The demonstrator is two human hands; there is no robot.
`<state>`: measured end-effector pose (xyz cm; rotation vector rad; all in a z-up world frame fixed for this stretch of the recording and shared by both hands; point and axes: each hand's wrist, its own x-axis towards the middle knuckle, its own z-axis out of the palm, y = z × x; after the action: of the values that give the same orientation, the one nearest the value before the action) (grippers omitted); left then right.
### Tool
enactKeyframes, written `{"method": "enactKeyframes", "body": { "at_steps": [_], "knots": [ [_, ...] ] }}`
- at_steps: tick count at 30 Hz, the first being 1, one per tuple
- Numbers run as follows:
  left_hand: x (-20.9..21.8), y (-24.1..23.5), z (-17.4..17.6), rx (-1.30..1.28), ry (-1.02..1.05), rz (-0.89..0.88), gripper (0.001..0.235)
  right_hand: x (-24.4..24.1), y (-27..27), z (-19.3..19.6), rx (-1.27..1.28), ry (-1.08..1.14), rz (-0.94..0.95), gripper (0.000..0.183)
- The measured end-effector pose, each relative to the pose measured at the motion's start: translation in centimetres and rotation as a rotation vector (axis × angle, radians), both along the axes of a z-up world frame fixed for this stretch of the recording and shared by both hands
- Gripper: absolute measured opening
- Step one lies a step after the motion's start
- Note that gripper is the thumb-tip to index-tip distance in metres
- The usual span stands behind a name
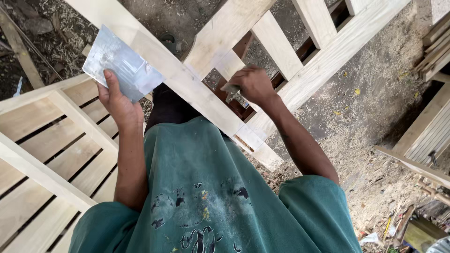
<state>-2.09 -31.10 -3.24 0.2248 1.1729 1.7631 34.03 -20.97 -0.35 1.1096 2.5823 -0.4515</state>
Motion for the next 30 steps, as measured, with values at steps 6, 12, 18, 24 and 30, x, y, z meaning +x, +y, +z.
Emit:
{"method": "enactKeyframes", "body": {
  "at_steps": [6,12,18,24,30],
  "knots": [
    [-0.9,3.9,1.1,-0.028,0.001,-0.056,0.062,5.9,8.7,-2.0,0.352,0.384,-0.03,0.018],
    [-1.7,6.4,1.1,-0.054,0.007,-0.064,0.062,7.1,13.4,-5.7,0.47,0.407,0.02,0.018],
    [-0.9,7.4,0.1,-0.06,0.005,-0.034,0.058,7.3,12.3,-6.9,0.413,0.532,-0.133,0.011],
    [-0.5,7.2,0.5,-0.046,-0.003,-0.044,0.058,10.6,11.4,-2.5,0.357,0.392,-0.018,0.008],
    [-1.3,7.1,0.1,-0.082,0.026,-0.056,0.056,9.6,15.1,-2.5,0.462,0.338,0.082,0.009]
  ]
}}
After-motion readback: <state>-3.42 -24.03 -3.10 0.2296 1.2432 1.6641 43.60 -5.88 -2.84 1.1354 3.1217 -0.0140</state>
